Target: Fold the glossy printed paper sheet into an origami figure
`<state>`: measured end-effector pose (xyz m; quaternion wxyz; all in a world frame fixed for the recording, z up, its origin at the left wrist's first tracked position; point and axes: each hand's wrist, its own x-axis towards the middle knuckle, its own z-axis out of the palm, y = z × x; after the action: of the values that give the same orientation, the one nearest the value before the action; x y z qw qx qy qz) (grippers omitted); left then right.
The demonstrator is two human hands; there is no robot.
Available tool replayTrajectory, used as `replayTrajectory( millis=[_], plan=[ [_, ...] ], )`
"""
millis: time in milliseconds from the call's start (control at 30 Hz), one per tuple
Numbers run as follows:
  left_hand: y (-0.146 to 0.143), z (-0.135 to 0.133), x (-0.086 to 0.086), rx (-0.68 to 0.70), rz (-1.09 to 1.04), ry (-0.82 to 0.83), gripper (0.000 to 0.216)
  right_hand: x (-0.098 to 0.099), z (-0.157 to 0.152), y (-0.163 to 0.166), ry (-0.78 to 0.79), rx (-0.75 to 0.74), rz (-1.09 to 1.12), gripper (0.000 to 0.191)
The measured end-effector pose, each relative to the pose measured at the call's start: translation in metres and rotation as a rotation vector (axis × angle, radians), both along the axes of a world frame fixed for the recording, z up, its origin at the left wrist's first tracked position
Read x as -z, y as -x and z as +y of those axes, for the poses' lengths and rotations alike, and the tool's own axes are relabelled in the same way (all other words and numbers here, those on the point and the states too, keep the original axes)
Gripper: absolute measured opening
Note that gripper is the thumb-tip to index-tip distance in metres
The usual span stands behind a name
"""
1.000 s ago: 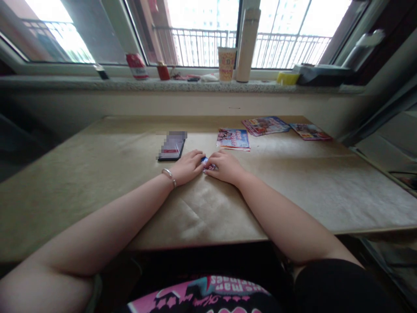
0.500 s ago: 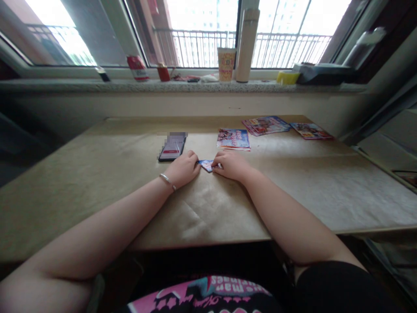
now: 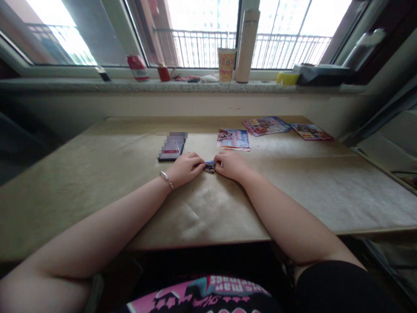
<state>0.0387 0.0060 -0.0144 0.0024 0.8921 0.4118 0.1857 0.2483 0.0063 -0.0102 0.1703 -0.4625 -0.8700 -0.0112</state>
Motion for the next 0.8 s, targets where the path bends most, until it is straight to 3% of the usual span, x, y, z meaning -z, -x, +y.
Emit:
replayTrajectory(
  millis=[200, 567, 800],
  plan=[
    [0.001, 0.005, 0.002, -0.025, -0.010, 0.025, 0.019, -0.002, -0.002, 0.003, 0.025, -0.030, 0.017, 0.016],
    [0.000, -0.003, -0.011, -0.229, 0.018, 0.198, 0.013, -0.001, 0.009, -0.004, 0.273, 0.094, 0.081, 0.012],
    [0.005, -0.005, -0.013, -0.262, 0.078, 0.190, 0.016, -0.005, 0.006, -0.006, 0.280, 0.164, 0.054, 0.013]
  ],
)
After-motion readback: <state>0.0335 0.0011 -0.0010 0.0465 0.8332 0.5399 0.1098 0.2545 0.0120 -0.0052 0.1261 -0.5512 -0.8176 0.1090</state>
